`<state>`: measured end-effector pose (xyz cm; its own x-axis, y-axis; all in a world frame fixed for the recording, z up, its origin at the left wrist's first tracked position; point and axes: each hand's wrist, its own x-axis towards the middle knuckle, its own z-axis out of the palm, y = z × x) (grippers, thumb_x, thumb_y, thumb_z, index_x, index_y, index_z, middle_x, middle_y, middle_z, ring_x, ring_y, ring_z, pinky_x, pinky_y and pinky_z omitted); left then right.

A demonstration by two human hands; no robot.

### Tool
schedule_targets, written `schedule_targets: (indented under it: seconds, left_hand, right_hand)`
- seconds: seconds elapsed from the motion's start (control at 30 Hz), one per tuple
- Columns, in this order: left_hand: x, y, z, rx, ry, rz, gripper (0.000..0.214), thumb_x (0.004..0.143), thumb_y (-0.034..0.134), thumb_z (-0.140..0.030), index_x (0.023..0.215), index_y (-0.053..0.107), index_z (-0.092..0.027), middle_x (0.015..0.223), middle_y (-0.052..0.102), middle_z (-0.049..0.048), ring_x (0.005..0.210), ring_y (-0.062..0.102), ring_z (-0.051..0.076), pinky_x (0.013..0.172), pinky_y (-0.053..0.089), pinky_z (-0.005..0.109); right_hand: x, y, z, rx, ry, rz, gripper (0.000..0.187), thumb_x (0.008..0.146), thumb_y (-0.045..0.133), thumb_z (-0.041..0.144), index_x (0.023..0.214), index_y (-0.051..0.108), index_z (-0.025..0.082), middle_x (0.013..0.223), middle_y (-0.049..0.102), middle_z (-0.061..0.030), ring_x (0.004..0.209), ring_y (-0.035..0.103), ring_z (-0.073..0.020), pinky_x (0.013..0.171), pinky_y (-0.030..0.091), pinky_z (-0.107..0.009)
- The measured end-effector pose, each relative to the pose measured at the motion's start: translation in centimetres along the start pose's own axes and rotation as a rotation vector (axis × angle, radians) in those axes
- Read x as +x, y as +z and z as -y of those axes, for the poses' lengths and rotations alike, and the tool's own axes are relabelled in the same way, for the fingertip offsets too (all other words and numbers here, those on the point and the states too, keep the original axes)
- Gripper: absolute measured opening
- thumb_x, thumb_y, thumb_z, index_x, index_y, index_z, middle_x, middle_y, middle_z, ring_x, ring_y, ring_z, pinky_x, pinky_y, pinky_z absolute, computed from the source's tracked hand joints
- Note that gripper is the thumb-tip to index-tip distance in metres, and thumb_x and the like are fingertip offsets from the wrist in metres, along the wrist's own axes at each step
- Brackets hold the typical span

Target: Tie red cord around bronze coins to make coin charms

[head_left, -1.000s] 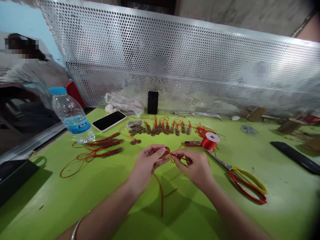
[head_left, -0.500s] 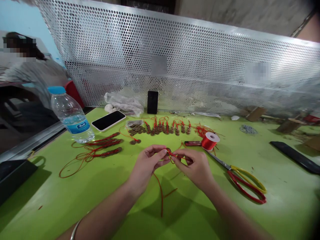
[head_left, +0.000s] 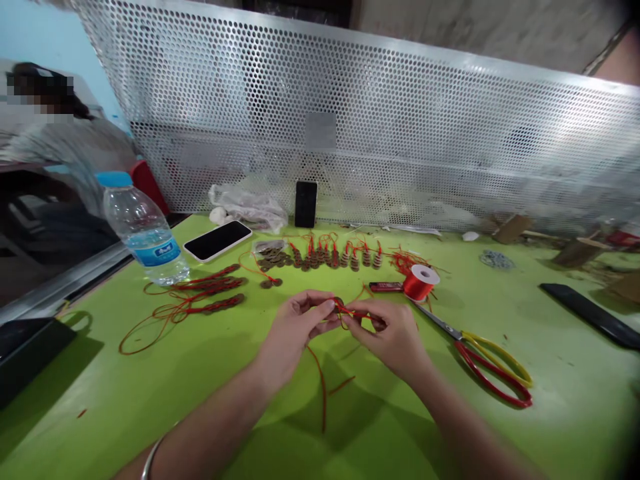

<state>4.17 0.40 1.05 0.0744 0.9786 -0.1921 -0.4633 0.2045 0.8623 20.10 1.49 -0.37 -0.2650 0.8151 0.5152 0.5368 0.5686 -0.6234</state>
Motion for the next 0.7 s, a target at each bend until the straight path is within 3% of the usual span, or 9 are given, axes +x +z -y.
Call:
schedule_targets:
  seconds: [0.3,0.5,0.7]
  left_hand:
    - [-0.12,0.19,0.07,0.026,0.003,0.015,0.024,0.06,0.08,-0.023,0.075,0.065,-0.011,0.075,0.068,0.0023,0.07,0.064,0.013,0.072,0.055,0.026]
    - [0.09,0.03,0.05,0.012,-0.002,0.025,0.022,0.062,0.08,-0.02,0.076,0.065,-0.011,0.072,0.068,0.0009,0.065,0.064,0.011,0.067,0.055,0.021]
    - [0.13,0.03,-0.49,-0.076,-0.147,0.01,0.015,0.066,0.074,-0.006,0.078,0.065,-0.01,0.068,0.069,0.0006,0.057,0.065,0.009,0.061,0.055,0.016]
  right_hand:
    - [0.15,-0.29,0.61,-0.009,0.034,0.035,0.014,0.076,0.059,0.023,0.078,0.071,0.016,0.066,0.07,-0.0022,0.044,0.049,-0.0085,0.041,0.035,-0.019]
    - [0.27,-0.09,0.13,0.034,0.104,0.112,0.016,0.078,0.061,0.027,0.076,0.072,0.017,0.061,0.067,-0.0007,0.041,0.042,-0.0077,0.04,0.029,-0.02]
    - [0.44,-0.9,-0.21,0.003,0.076,0.148,0.016,0.081,0.059,0.027,0.079,0.071,0.018,0.07,0.07,-0.0027,0.053,0.054,-0.0112,0.047,0.038,-0.021]
